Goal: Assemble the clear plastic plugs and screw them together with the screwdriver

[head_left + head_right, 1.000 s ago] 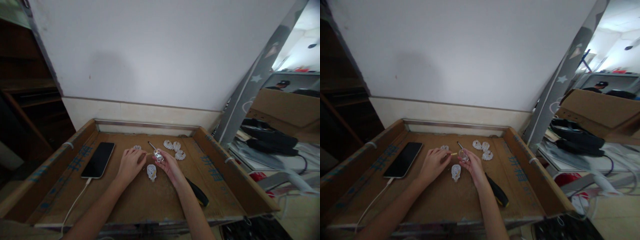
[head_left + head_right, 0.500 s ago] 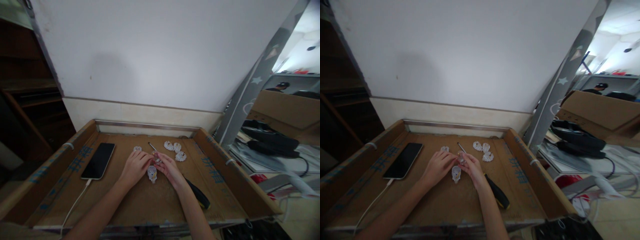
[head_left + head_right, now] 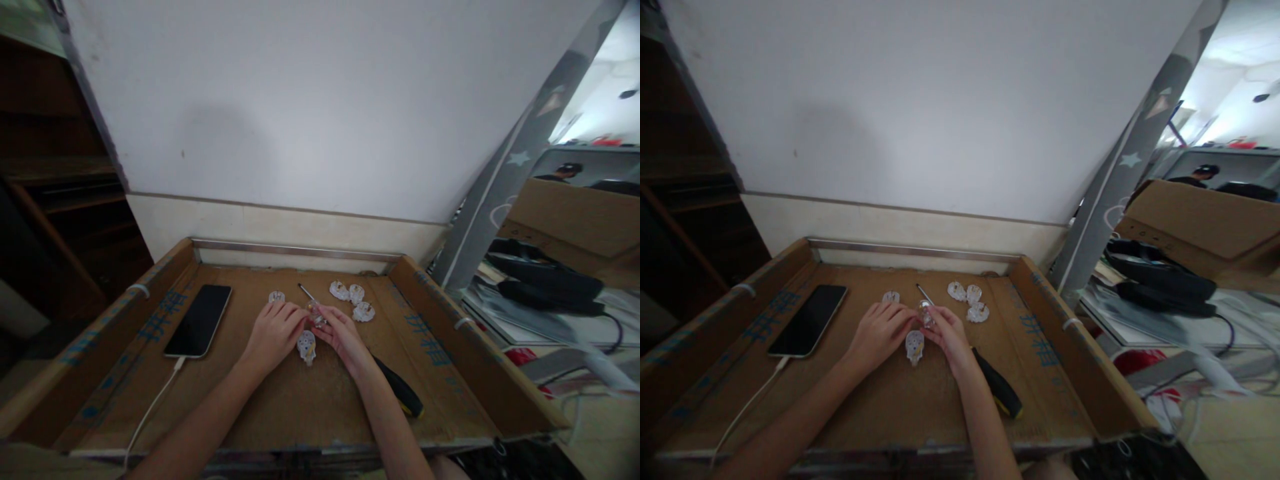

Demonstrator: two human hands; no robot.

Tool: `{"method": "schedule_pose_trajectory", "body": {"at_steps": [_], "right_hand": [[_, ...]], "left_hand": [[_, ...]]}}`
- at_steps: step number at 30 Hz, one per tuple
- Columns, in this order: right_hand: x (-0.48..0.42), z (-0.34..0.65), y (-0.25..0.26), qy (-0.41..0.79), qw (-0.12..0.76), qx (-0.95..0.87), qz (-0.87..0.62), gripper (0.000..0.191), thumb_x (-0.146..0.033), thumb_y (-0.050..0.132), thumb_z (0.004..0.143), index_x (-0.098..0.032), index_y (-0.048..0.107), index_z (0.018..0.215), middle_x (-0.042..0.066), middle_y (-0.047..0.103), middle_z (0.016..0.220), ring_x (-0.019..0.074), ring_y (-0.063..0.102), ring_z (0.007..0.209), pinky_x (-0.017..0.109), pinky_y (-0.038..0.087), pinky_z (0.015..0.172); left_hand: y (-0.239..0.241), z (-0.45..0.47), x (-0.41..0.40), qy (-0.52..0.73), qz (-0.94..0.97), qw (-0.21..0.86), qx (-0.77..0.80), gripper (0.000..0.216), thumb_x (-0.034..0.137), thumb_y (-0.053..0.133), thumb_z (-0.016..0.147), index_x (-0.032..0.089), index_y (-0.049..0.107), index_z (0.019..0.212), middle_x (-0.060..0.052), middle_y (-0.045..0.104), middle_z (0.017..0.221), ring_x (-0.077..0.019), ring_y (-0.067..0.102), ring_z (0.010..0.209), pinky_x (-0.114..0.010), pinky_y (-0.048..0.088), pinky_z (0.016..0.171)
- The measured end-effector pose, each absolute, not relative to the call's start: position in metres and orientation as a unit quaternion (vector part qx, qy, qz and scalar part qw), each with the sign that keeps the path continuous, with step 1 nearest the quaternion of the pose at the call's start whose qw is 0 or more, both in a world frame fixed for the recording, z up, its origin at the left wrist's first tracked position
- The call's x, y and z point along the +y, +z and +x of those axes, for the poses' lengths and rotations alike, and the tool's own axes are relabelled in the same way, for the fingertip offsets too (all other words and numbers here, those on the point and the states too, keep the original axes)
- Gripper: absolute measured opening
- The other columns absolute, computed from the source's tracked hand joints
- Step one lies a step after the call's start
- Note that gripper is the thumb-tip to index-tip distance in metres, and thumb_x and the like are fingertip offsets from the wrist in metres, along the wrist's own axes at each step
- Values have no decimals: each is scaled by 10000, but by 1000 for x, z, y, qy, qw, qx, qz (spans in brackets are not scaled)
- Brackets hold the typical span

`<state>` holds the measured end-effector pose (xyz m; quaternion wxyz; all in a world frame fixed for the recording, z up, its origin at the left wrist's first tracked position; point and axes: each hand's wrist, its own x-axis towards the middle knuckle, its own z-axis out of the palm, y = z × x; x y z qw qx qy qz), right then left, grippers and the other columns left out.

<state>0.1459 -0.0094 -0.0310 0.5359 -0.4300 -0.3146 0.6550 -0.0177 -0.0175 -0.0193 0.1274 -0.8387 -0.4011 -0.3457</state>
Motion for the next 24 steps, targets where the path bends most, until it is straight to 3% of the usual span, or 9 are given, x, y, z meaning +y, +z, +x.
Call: {"method": "schedule_pose_trajectory", "body": {"at_steps": [9,24], "right_hand": [[-9,143,-29,627,527,-328,-470,385,-423,805,514,-166,612,726,20,700,746,141,674,626,227,546,551],[-8,140,-25,593,540,-340,-490,481,-501,802,446,-173,501,627,-26,627,607,139,634,547,241,531,479]], "left_hand": [[-18,-16,-17,-326,-850,124,-394,104,155,518,865,202,592,922,-28,630,862,-185,559,801,-320,389,722],[-20,-18,-17,-342,-856,14,-388,270,159,511,867,233,579,1117,-34,639,963,-181,569,885,-326,438,792]]}}
